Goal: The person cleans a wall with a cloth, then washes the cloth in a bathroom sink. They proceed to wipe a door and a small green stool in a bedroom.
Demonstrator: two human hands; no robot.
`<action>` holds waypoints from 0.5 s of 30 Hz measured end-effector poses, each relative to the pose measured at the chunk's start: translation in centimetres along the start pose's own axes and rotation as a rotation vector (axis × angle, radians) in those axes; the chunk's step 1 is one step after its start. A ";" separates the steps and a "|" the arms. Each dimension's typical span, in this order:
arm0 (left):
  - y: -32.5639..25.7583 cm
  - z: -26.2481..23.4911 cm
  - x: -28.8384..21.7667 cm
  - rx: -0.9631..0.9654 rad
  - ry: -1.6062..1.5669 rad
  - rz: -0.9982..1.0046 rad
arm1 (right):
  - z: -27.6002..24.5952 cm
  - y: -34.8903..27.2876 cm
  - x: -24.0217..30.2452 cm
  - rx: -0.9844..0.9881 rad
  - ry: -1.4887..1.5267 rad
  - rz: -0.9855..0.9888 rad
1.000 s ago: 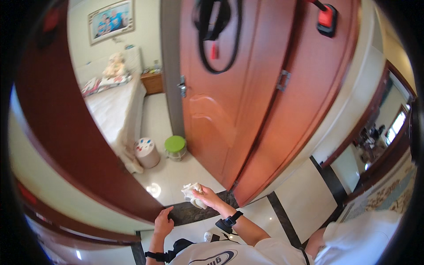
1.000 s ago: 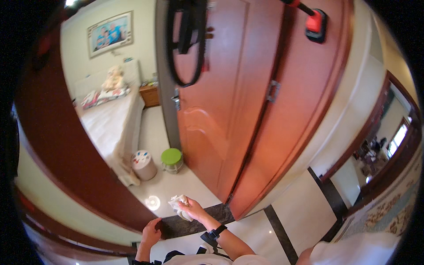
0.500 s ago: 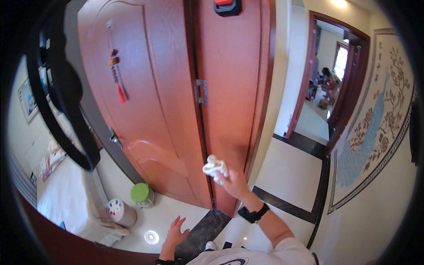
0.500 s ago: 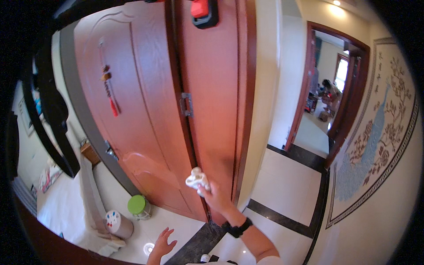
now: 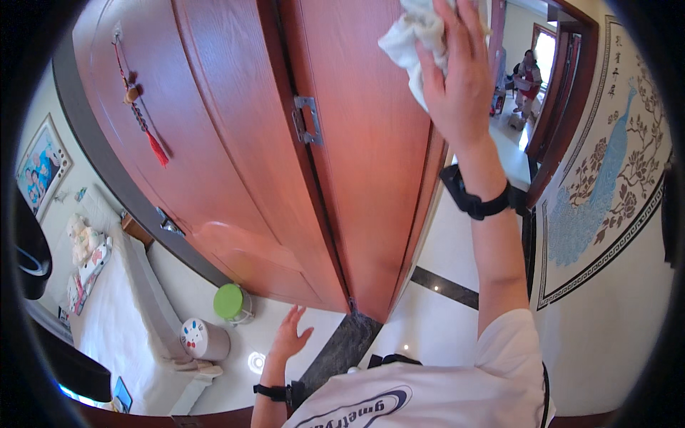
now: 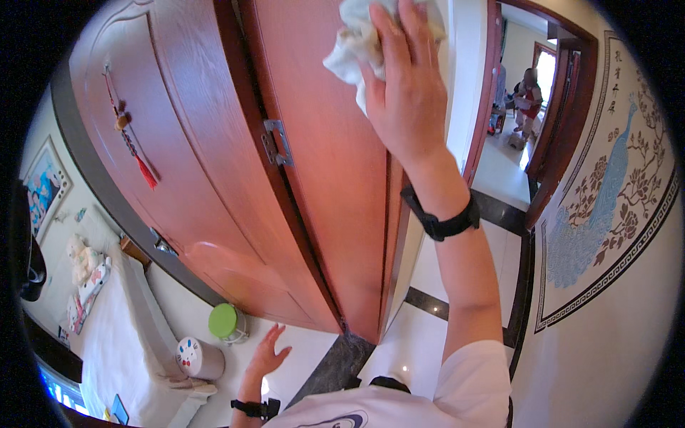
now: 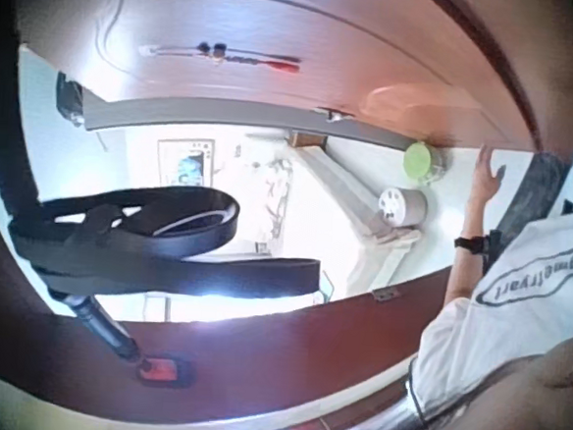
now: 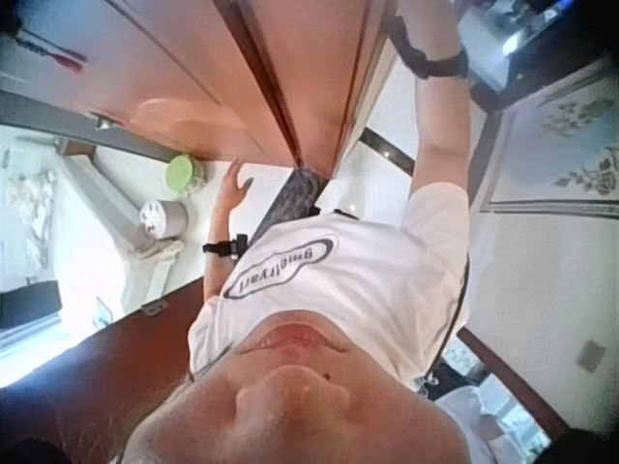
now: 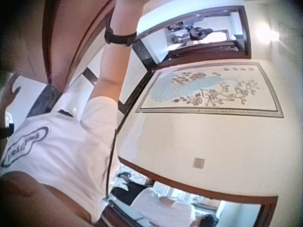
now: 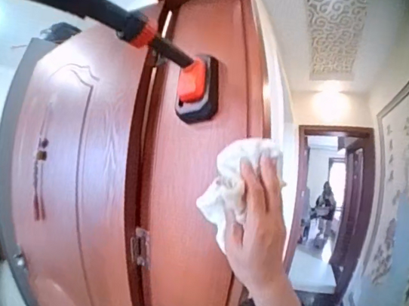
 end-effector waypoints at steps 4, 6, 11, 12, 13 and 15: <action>3.7 -0.1 -1.7 -0.125 0.005 0.020 | -0.4 0.4 0.8 0.093 -0.067 0.030; 5.7 0.9 -6.0 -0.159 -0.080 0.007 | -1.5 -2.0 -0.2 0.153 0.011 0.035; 9.8 2.3 -12.2 -0.249 -0.071 0.088 | -2.7 -8.4 -1.0 0.242 0.285 0.099; 10.3 2.5 -13.5 -0.260 -0.084 0.091 | -3.1 -10.2 -0.4 0.269 0.309 0.098; 10.7 2.5 -15.0 -0.264 -0.083 0.097 | -4.0 -11.8 0.0 0.313 0.321 0.132; 11.6 2.6 -17.4 -0.278 -0.081 0.123 | -5.8 -17.0 0.3 0.426 0.289 0.135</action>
Point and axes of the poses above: each hand's wrist, its own y-axis towards the middle knuckle, its own z-axis out of the palm, x = y × z, the point moved 2 cm from there along y, towards the middle knuckle, and after that the axes turned 5 degrees about -x, right-handed, at the moved point
